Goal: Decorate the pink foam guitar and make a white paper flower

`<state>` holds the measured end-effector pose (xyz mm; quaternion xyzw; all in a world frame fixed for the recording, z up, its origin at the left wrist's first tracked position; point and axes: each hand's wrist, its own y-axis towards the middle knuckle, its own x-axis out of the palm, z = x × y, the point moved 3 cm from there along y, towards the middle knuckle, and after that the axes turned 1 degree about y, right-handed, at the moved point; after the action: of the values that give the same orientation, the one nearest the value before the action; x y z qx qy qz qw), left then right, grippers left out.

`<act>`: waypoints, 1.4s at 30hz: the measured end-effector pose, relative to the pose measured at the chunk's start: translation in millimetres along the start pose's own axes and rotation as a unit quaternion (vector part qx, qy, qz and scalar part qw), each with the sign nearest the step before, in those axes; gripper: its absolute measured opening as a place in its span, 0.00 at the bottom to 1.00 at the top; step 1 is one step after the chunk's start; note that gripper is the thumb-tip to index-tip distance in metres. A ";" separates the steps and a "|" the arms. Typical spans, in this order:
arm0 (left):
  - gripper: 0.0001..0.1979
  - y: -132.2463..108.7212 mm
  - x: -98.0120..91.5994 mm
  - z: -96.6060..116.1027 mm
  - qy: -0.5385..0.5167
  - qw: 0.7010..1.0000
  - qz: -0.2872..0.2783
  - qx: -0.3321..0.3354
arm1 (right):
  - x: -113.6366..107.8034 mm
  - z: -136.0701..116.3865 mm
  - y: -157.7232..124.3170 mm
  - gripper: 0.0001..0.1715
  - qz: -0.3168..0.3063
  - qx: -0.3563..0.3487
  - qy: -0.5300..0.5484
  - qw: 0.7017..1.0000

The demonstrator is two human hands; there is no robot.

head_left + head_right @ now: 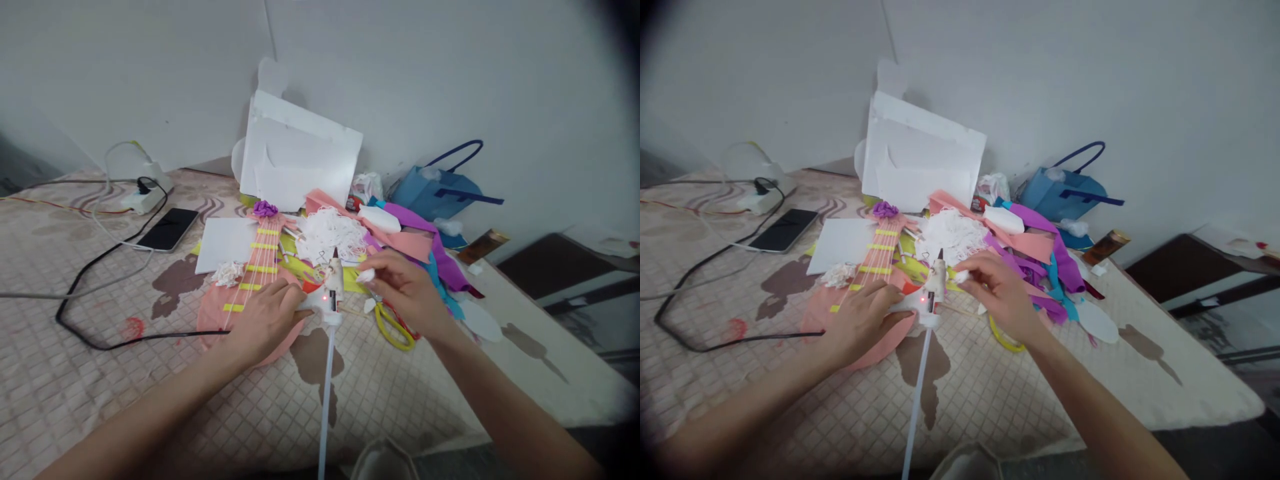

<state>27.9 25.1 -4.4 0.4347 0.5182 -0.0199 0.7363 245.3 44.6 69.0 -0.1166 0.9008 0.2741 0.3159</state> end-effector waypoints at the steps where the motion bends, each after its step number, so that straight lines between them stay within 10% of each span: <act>1: 0.09 0.2 0.6 0.8 0.005 1.000 -0.001 0.008 | 5.1 -4.6 -1.0 0.08 -0.004 -0.008 -0.017 1.000; 15: 0.08 1.6 0.4 10.6 0.035 0.999 -0.003 0.038 | 35.0 -28.1 24.0 0.12 -0.186 -0.042 -0.148 0.970; 27: 0.08 -0.8 3.7 10.1 0.024 0.997 -0.044 0.052 | 37.0 -30.5 42.0 0.10 -0.394 -0.157 -0.189 0.886; 42: 0.10 1.9 0.4 13.2 0.039 0.996 -0.038 0.069 | 46.9 -32.4 30.8 0.15 -0.334 -0.189 -0.260 0.886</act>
<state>38.8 17.8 -2.4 0.4650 0.5599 -0.0665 0.6826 180.9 49.8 73.4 -0.3927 0.6253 0.3378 0.5837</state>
